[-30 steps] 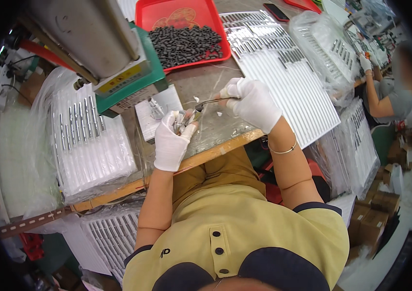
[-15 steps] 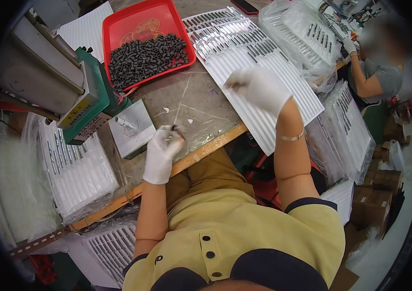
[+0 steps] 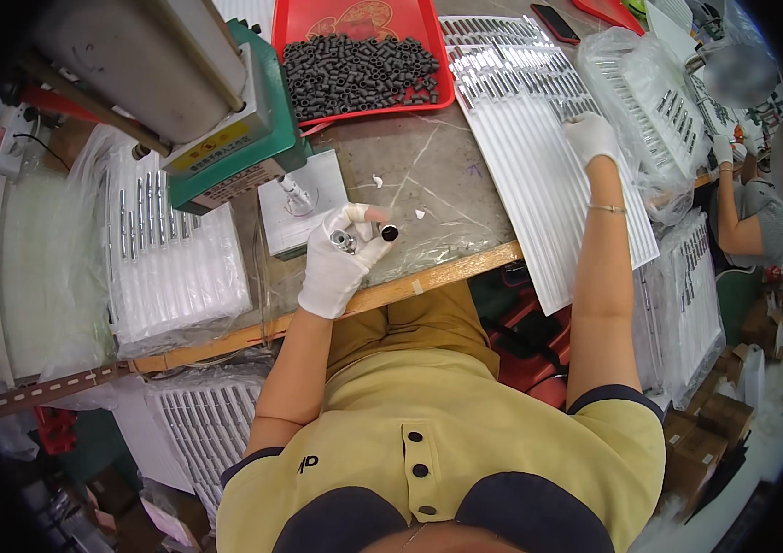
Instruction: Manually assemble and inspect metal handles or similar hardware components using a small press and manual fitting.
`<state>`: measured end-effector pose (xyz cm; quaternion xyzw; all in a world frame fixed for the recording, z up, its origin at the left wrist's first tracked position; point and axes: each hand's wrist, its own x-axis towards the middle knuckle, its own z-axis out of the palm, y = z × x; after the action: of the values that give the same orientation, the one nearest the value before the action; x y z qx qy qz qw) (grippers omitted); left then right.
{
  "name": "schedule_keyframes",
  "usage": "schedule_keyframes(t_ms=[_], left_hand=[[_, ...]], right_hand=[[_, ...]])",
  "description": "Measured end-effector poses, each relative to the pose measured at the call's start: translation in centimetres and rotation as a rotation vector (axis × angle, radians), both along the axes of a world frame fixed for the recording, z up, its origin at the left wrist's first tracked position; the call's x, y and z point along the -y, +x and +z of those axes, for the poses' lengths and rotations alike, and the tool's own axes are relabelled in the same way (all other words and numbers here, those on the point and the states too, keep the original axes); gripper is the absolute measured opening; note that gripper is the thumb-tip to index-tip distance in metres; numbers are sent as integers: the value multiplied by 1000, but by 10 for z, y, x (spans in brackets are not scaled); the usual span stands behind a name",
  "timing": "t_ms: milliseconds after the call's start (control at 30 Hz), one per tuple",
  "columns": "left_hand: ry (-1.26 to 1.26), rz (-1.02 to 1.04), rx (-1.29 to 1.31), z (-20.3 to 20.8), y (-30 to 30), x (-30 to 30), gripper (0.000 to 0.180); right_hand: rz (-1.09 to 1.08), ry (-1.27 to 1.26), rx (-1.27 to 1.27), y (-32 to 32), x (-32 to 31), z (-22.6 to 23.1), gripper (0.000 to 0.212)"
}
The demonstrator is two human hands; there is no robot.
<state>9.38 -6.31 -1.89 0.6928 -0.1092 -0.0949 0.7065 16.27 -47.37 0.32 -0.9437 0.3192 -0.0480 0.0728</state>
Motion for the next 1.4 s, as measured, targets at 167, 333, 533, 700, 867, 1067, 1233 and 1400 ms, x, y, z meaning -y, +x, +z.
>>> schedule_keyframes(t_ms=[167, 333, 533, 700, 867, 1067, 1233, 1400], left_hand=[[6, 29, -21, 4, -6, -9, 22], [149, 22, 86, 11, -17, -16, 20], [191, 85, 70, 9, -23, -43, 22], [158, 197, 161, 7, -25, -48, 21], [399, 323, 197, 4, -5, -62, 30], [665, 158, 74, 18, 66, -85, 29], [199, 341, 59, 14, 56, -106, 24], [-86, 327, -112, 23, 23, -113, 28]], right_hand=[[363, 510, 416, -69, -118, 78, 19], [648, 751, 533, -113, -235, 67, 16], [888, 573, 530, -101, -275, 45, 23], [925, 677, 448, -94, -292, 27, 24], [944, 694, 386, -76, -299, 8, 19], [813, 628, 337, -17, -320, 6, 29], [807, 576, 174, -1, -338, -1, 36], [772, 645, 124, -4, -341, 3, 42]])
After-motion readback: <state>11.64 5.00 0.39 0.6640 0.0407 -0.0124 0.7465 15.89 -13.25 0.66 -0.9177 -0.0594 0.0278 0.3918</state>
